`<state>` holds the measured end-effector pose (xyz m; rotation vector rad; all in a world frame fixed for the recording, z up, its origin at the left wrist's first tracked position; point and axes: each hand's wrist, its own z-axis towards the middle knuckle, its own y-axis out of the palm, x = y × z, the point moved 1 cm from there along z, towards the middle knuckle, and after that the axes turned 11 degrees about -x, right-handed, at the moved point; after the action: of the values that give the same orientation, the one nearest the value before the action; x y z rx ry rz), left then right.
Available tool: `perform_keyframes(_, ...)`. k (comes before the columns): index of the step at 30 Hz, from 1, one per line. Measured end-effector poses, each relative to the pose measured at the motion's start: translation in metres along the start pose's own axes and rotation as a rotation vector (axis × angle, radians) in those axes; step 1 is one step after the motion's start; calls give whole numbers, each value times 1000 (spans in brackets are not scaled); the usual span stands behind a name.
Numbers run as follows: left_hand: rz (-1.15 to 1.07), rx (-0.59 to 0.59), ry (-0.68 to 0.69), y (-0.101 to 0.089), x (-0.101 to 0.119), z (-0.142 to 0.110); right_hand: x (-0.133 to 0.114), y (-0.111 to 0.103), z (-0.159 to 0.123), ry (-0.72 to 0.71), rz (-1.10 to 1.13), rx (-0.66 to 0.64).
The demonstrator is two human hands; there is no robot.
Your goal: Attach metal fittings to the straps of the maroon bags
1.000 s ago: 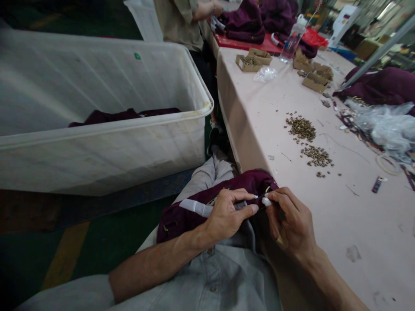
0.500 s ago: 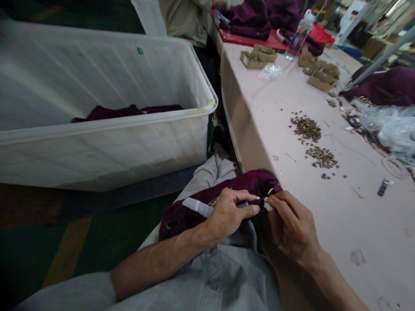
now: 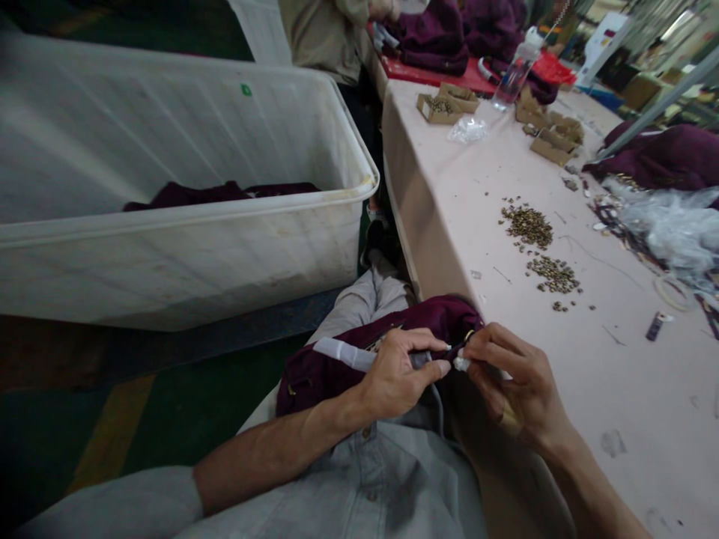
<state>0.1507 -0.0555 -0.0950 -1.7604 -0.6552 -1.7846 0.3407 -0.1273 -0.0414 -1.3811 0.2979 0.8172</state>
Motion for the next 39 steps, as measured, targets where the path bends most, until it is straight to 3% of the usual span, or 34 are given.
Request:
perform_keyframes(4, 164, 8, 128, 1, 9, -5, 2, -15, 9, 61, 33, -132)
perform_keyframes(12, 390, -22, 293, 0, 16, -10, -4, -34, 29, -77, -67, -348)
perform_keyframes(17, 415, 80, 335, 2, 13, -13, 0, -30, 38, -166, -108, -572)
perform_keyframes(23, 361, 94, 283, -5, 15, -12, 1, -18, 37, -249, 23, -424)
perform_keyframes(29, 248, 22, 176, -14, 17, -9, -3, -13, 39, -132, 128, -443)
perform_keyframes(35, 376, 94, 296, -13, 13, -7, 1, -11, 42, -80, 194, -404)
perform_keyframes(39, 390, 115, 299, -13, 10, -5, 9, -12, 41, 13, 193, -463)
